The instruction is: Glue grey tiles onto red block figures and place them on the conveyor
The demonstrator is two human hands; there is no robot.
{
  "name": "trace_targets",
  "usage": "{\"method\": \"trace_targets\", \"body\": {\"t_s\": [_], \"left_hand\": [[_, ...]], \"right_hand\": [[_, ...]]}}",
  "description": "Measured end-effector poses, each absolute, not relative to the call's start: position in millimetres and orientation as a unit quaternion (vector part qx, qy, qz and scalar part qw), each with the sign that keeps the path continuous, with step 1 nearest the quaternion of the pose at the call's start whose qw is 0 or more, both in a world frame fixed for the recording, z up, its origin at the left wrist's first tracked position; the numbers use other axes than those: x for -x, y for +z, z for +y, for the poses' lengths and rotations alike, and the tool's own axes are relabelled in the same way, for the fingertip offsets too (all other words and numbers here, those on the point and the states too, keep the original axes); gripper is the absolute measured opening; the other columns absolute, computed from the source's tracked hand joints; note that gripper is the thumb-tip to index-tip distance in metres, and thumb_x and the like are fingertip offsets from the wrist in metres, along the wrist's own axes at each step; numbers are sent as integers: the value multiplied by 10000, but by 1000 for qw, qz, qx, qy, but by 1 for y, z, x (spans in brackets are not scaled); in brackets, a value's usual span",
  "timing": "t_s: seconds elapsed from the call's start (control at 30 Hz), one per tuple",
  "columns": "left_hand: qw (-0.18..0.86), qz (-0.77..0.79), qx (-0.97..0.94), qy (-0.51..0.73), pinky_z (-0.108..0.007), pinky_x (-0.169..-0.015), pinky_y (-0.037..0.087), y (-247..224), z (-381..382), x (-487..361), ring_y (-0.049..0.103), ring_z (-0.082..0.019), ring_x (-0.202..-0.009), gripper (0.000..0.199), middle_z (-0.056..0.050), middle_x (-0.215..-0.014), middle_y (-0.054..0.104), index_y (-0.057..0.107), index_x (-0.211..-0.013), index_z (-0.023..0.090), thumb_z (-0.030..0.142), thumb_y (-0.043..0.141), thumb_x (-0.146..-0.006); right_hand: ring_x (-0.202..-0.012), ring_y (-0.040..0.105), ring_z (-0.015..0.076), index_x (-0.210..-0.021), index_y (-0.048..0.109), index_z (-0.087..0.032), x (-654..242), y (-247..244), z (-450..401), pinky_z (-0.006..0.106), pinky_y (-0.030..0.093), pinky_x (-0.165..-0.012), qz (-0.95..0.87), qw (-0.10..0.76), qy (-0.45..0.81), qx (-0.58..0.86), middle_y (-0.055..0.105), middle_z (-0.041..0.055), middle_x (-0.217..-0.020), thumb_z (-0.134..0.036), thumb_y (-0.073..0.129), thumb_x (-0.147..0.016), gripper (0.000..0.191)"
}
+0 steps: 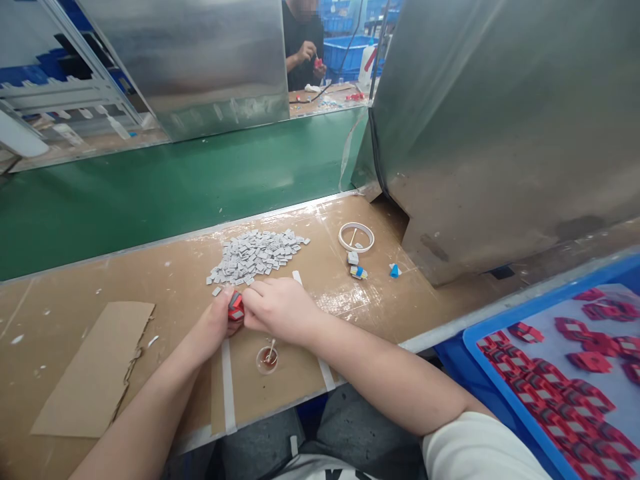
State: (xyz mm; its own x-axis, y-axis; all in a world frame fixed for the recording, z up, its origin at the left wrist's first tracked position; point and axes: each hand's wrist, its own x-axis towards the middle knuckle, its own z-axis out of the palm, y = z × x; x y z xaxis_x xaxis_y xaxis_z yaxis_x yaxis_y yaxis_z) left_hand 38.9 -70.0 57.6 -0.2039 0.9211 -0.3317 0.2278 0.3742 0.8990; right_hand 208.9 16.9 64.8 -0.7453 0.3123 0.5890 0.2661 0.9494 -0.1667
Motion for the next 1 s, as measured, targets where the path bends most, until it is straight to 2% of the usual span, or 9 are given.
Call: {"method": "trace_targets", "body": {"t_s": [0.17,0.3,0.63,0.83,1.0], "left_hand": [[456,662,-443,396,-281,-524,337,60,-73,-41,382,-162,-613,540,7,-639,427,394,-678,232,666,313,-987],[463,650,-447,404,-304,-574,395,57,-73,-40,440,-178,-634,551,-8,-648,495,461,-685,221,636,285,-1001],[441,645,-508,362,-324,-644,414,66,-74,-43,472,-190,-641,636,-26,-621,550,550,-642,200,611,243,-1017],[421,639,-539,352,-333,-694,445,64,-75,-38,521,-203,-686,627,-36,-655,588,590,-692,192,579,224,-1021],[437,605,-571,341,-325,-640,418,68,-74,-35,441,-176,-630,602,-19,-624,517,505,-656,207,586,212,-1020]], "right_hand": [[-655,504,147,-746,532,-203,-213,69,22,313,268,-599,-929,350,42,116,579,0,-687,-210,511,-934,189],[-655,511,143,-774,562,-203,-216,72,26,313,281,-592,-936,335,45,101,590,0,-712,-262,501,-992,233],[-636,476,162,-822,565,-191,-214,63,23,313,297,-604,-956,286,20,61,566,8,-704,-225,457,-1001,211],[-633,473,159,-832,559,-196,-215,63,26,310,305,-607,-959,282,18,16,559,-1,-711,-202,447,-1001,203],[-635,464,146,-805,540,-202,-218,66,28,308,283,-596,-953,301,29,-25,567,-9,-711,-176,452,-976,194]]}}
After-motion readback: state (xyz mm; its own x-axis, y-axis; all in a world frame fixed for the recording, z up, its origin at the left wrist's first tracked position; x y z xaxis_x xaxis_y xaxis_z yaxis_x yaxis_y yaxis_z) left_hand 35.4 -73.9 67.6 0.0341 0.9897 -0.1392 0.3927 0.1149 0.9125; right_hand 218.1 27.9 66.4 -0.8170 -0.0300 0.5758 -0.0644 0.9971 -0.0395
